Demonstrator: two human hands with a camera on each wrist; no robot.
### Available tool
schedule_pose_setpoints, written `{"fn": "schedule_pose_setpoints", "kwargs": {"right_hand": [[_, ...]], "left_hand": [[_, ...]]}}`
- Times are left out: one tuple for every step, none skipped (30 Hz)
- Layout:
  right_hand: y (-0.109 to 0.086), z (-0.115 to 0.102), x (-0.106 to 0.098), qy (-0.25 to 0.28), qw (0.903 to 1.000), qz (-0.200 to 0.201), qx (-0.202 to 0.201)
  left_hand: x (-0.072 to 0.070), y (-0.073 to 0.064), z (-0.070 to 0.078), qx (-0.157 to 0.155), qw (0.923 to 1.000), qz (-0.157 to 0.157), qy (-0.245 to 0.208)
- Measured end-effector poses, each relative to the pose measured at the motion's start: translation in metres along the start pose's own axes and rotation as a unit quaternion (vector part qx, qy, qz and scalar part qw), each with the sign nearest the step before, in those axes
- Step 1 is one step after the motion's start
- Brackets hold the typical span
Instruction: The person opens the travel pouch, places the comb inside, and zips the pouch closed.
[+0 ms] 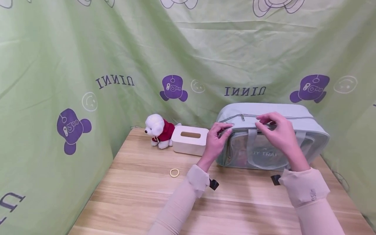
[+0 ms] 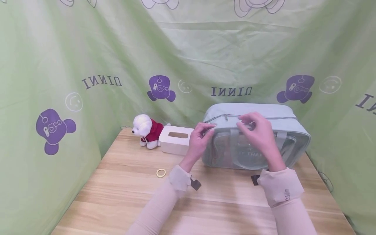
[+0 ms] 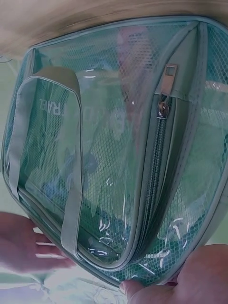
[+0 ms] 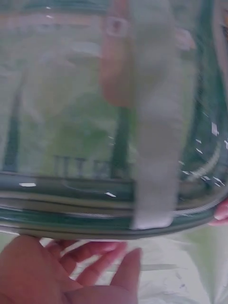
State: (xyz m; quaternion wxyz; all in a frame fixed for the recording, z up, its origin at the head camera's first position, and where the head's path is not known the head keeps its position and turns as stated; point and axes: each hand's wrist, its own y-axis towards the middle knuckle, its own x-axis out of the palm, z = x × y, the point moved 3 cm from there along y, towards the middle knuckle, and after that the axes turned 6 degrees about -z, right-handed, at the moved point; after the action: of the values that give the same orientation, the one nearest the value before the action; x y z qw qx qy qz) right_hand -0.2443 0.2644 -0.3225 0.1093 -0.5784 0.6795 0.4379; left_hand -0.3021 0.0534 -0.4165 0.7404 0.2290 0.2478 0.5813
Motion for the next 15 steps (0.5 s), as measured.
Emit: {"fn": "schedule_pose_setpoints", "kwargs": {"right_hand": [[-0.003,0.003,-0.002,0.0,0.9999,0.007,-0.011],[-0.006,0.007,-0.003,0.0,0.9996,0.015,-0.022],[-0.008,0.01,-0.004,0.0,0.9992,0.024,-0.033],[-0.01,0.012,-0.005,-0.001,0.9986,0.031,-0.044],[-0.012,0.014,-0.005,-0.001,0.9977,0.037,-0.056],[-0.013,0.017,-0.005,-0.001,0.9968,0.043,-0.067],[-0.013,0.018,-0.004,-0.001,0.996,0.047,-0.076],[-0.013,0.019,-0.003,-0.002,0.9953,0.051,-0.083],[-0.014,0.02,-0.002,-0.002,0.9946,0.055,-0.088],[-0.014,0.021,-0.002,-0.002,0.9942,0.058,-0.09],[-0.014,0.022,-0.001,-0.002,0.9939,0.062,-0.091],[-0.014,0.022,0.0,-0.001,0.9937,0.066,-0.09],[-0.014,0.023,0.0,-0.001,0.9937,0.07,-0.088],[-0.014,0.023,0.001,-0.001,0.9935,0.073,-0.087],[-0.014,0.023,0.001,0.0,0.9934,0.076,-0.086]], "left_hand": [[-0.001,0.001,0.0,0.001,1.0,-0.004,0.005],[-0.001,0.002,0.0,0.002,0.9999,-0.008,0.01],[-0.002,0.002,0.001,0.004,0.9998,-0.01,0.015],[-0.003,0.003,0.001,0.006,0.9997,-0.014,0.018],[-0.004,0.005,0.002,0.008,0.9996,-0.017,0.02],[-0.005,0.006,0.002,0.009,0.9995,-0.019,0.024],[-0.006,0.008,0.002,0.009,0.9993,-0.022,0.028],[-0.007,0.009,0.003,0.01,0.9992,-0.024,0.03],[-0.008,0.012,0.004,0.01,0.999,-0.028,0.035],[-0.009,0.014,0.006,0.01,0.9986,-0.032,0.04],[-0.009,0.017,0.008,0.01,0.9983,-0.035,0.045],[-0.009,0.021,0.01,0.008,0.9978,-0.04,0.051],[-0.008,0.025,0.013,0.007,0.9972,-0.046,0.059],[-0.008,0.03,0.016,0.004,0.9965,-0.052,0.065],[-0.007,0.035,0.018,0.001,0.9956,-0.058,0.073]]}}
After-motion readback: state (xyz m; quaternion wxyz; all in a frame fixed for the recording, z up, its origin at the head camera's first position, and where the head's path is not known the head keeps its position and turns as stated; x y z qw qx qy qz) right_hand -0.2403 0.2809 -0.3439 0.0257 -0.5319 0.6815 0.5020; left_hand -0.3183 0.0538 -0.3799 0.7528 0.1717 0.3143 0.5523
